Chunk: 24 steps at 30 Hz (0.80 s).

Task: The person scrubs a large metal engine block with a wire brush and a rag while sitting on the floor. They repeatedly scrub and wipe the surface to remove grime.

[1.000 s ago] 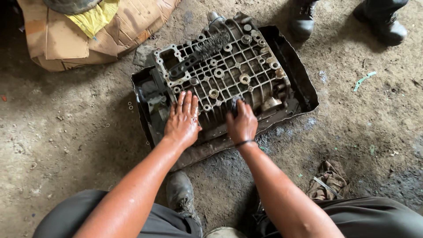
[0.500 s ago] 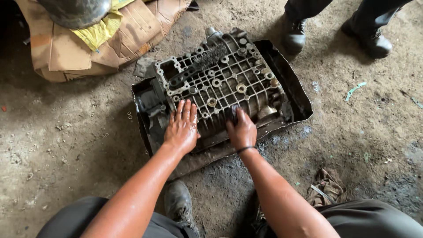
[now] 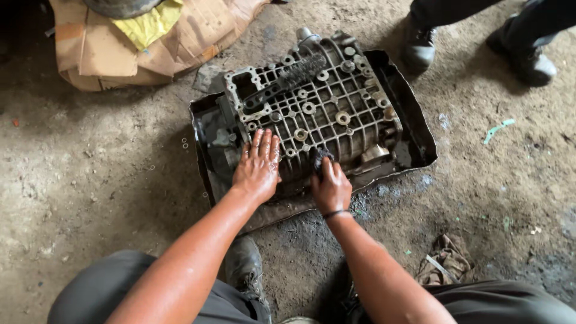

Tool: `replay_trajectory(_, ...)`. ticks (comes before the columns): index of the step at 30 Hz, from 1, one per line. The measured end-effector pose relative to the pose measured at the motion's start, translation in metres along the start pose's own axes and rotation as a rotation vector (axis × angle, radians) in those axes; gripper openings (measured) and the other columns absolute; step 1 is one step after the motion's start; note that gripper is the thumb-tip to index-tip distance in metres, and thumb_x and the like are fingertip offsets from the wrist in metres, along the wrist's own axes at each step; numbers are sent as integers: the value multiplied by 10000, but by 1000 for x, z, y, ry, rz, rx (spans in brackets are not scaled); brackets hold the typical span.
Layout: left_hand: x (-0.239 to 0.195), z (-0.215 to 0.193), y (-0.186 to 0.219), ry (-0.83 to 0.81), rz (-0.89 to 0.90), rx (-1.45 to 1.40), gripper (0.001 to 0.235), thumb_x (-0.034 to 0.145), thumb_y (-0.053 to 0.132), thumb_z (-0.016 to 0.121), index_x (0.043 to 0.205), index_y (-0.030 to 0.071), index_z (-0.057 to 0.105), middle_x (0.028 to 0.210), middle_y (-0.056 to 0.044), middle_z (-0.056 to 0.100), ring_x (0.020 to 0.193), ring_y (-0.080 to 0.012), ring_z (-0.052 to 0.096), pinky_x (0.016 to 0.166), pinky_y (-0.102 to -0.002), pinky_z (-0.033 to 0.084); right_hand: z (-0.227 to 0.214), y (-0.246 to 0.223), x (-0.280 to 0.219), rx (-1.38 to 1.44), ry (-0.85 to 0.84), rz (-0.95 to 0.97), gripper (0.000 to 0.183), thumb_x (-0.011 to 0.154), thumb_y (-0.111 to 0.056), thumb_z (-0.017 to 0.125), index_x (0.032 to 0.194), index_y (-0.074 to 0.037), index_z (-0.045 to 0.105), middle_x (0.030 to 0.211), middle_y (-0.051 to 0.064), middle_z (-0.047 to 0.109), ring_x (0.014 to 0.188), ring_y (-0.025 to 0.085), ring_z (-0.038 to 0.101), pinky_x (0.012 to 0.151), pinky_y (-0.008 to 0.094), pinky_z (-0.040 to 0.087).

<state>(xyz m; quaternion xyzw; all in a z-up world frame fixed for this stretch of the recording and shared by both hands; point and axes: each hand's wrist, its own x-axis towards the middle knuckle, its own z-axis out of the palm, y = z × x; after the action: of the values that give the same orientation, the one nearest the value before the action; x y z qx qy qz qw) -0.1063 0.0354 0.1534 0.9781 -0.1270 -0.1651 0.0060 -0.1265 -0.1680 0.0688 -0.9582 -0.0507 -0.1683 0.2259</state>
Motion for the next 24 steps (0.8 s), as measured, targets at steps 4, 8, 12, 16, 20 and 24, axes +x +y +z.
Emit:
replay_trajectory(4,-7,4,2,-7,-5,52,910,984,311,563,1593,-20,-27,1675,-244,-80,1544,-403,-77,1249,-532,42,9,-4,-10,57,-14,56,573,839,-237,736,1352,-58,555,1101,211,653,919,418,674,747,496,555)
replay_trajectory(8,-3,1,4,-6,-16,40,933,981,321,583,1606,-20,-20,1694,-228,-73,1566,-385,-65,1265,-519,61,11,4,0,168,48,62,586,824,-232,740,1365,-90,566,1131,191,687,935,407,695,785,479,570)
replay_trajectory(12,-7,-1,2,-17,-1,53,930,987,352,568,1599,-26,-22,1686,-240,-76,1557,-397,-71,1255,-534,60,6,9,-9,67,-148,107,636,830,-256,732,1416,-87,552,1052,202,694,891,414,695,769,490,565)
replay_trajectory(16,-12,-5,4,-15,-3,58,928,985,364,558,1595,-20,-26,1682,-225,-81,1555,-393,-78,1254,-527,66,7,4,-21,88,-101,101,700,822,-252,729,1446,-12,521,1094,245,688,886,424,696,744,485,572)
replay_trajectory(20,-8,-3,4,-7,-8,106,931,989,364,560,1606,-27,-18,1690,-242,-64,1561,-405,-62,1259,-526,83,22,1,-9,216,21,148,604,868,-264,739,1408,-59,562,1120,216,730,961,406,728,827,461,594)
replay_trajectory(24,-8,-1,4,-21,-16,72,942,977,367,567,1608,-12,-20,1700,-228,-68,1566,-388,-56,1260,-520,86,20,12,-4,161,-118,141,668,853,-252,733,1470,-104,524,1063,205,744,894,385,743,784,466,595)
